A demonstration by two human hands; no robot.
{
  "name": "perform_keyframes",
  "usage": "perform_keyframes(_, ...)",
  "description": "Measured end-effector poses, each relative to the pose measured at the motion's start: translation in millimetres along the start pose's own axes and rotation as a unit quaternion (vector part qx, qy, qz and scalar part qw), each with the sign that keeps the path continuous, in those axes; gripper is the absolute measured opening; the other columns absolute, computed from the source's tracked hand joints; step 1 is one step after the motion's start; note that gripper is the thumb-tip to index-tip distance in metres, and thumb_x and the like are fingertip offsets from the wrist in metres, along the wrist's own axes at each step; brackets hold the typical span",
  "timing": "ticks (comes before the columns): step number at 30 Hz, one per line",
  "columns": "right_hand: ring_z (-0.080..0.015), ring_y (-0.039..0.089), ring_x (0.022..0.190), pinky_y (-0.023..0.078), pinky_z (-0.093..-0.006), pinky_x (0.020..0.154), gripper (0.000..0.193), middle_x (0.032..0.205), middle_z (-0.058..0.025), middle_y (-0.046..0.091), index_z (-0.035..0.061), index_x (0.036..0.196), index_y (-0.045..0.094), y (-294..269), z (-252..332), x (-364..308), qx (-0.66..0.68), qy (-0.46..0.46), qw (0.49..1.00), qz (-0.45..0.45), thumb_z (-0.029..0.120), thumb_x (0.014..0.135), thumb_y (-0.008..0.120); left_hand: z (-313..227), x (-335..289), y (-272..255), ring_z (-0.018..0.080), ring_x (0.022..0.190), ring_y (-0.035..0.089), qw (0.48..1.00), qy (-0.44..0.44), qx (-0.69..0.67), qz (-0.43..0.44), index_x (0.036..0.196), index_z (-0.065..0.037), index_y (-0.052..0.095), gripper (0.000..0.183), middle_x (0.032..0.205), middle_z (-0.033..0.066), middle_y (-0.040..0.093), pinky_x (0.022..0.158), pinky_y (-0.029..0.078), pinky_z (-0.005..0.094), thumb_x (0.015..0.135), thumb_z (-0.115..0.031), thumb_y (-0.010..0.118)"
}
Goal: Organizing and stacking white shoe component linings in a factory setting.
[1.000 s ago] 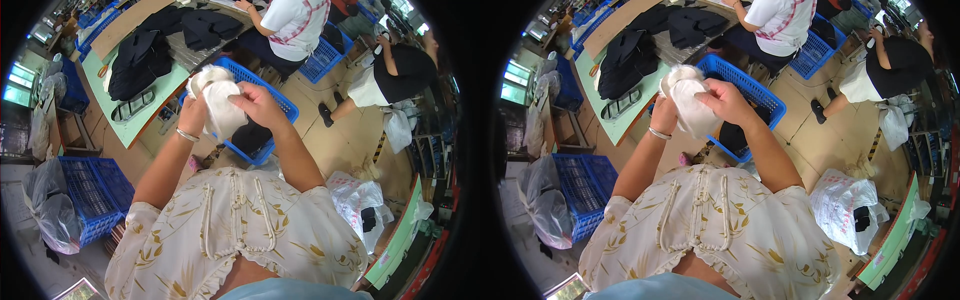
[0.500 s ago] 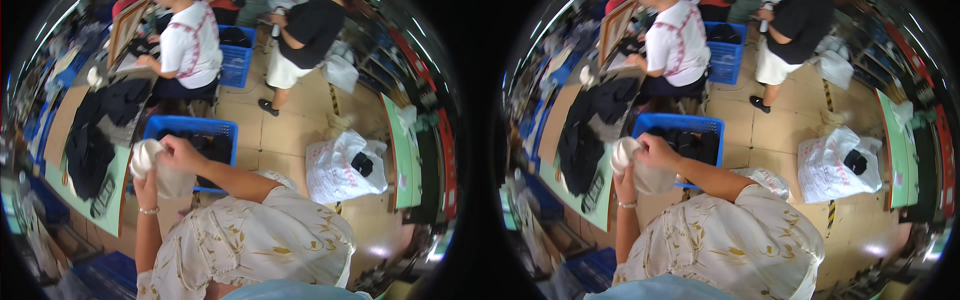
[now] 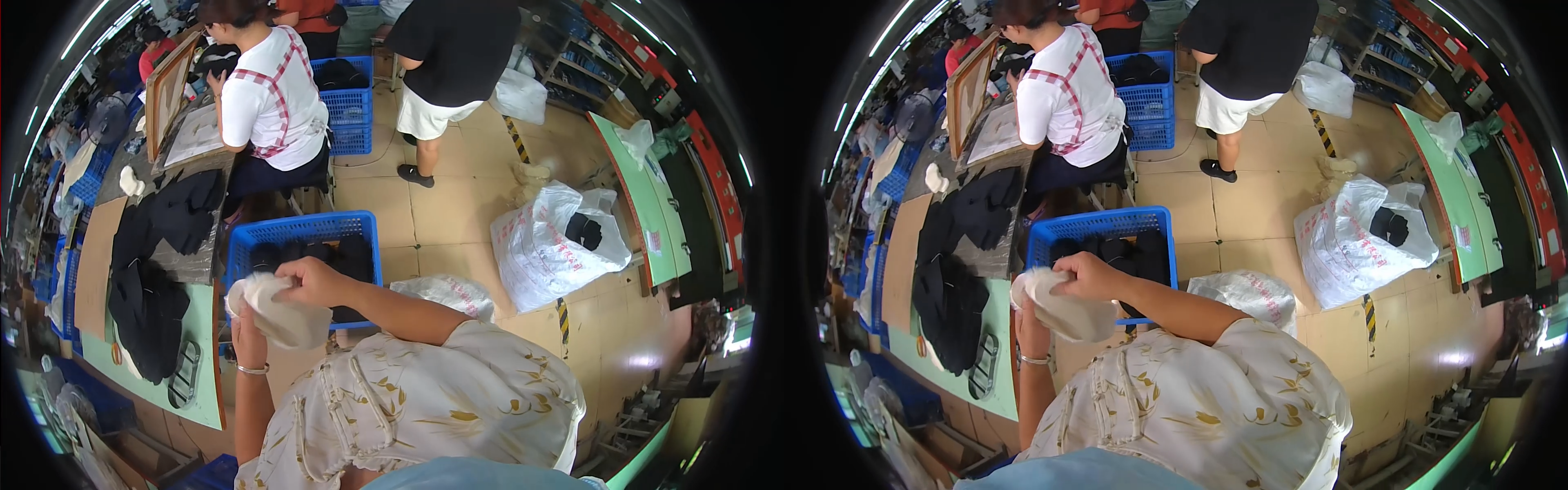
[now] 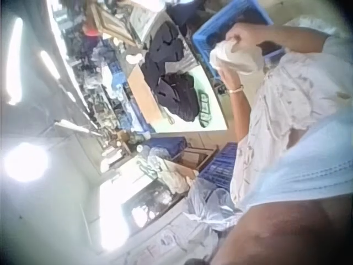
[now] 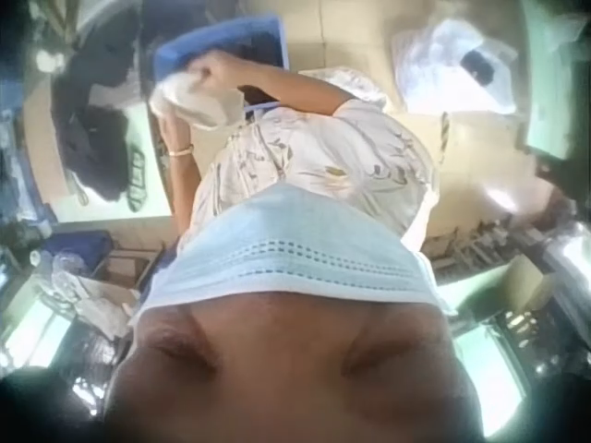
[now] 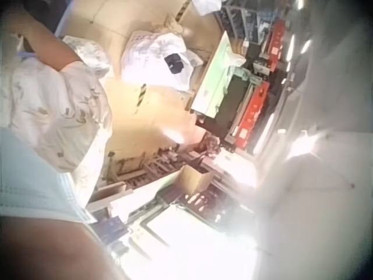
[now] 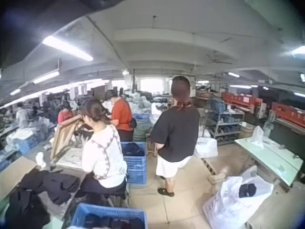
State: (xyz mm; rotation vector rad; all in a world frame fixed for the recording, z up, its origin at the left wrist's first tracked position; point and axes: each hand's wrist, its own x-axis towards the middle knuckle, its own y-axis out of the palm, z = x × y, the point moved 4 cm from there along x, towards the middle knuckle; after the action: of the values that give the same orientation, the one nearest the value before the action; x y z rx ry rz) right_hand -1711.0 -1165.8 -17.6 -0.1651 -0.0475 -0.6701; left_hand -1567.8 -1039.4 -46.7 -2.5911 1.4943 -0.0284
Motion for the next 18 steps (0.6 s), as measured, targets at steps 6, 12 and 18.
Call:
perform_keyframes(6, -0.0048, 0.052, 0.071, 0.044, -0.0229, 0.064, 0.024, 0.078, -0.0010, 0.060, 0.0013, 0.097, 0.059, 40, 12, 4, 0.090, -0.091, 0.987, 0.102, 0.005, 0.076, 0.070, 6, 22, -11, 0.0119, 0.088, 0.058, 0.962, 0.241, 0.111, 0.071, 0.112, 0.000, 0.058, 0.028, 0.101, 0.0057, 0.062, 0.075, 0.047, 0.0260, 0.088, -0.013, 0.052)
perform_keyframes(12, -0.0046, 0.046, 0.064, 0.040, -0.0221, 0.059, 0.025, 0.071, 0.0011, 0.053, 0.0012, 0.096, 0.058, 43, 5, 6, -0.012, -0.043, 0.998, -0.050, 0.008, 0.076, 0.071, 3, 21, -11, 0.0107, 0.087, 0.057, 0.980, 0.044, -0.174, 0.083, 0.107, 0.001, 0.060, 0.029, 0.098, 0.0027, 0.062, 0.072, 0.044, 0.0211, 0.089, -0.017, 0.047)
perform_keyframes(18, -0.0078, 0.046, 0.065, 0.039, -0.0232, 0.058, 0.024, 0.078, -0.0015, 0.051, 0.0008, 0.090, 0.059, 45, -3, 2, -0.049, -0.076, 0.985, -0.145, 0.009, 0.072, 0.073, 31, 18, -20, 0.0098, 0.090, 0.054, 0.973, -0.004, -0.223, 0.053, 0.114, 0.001, 0.055, 0.036, 0.099, 0.0037, 0.060, 0.076, 0.043, 0.0226, 0.094, -0.027, 0.044)
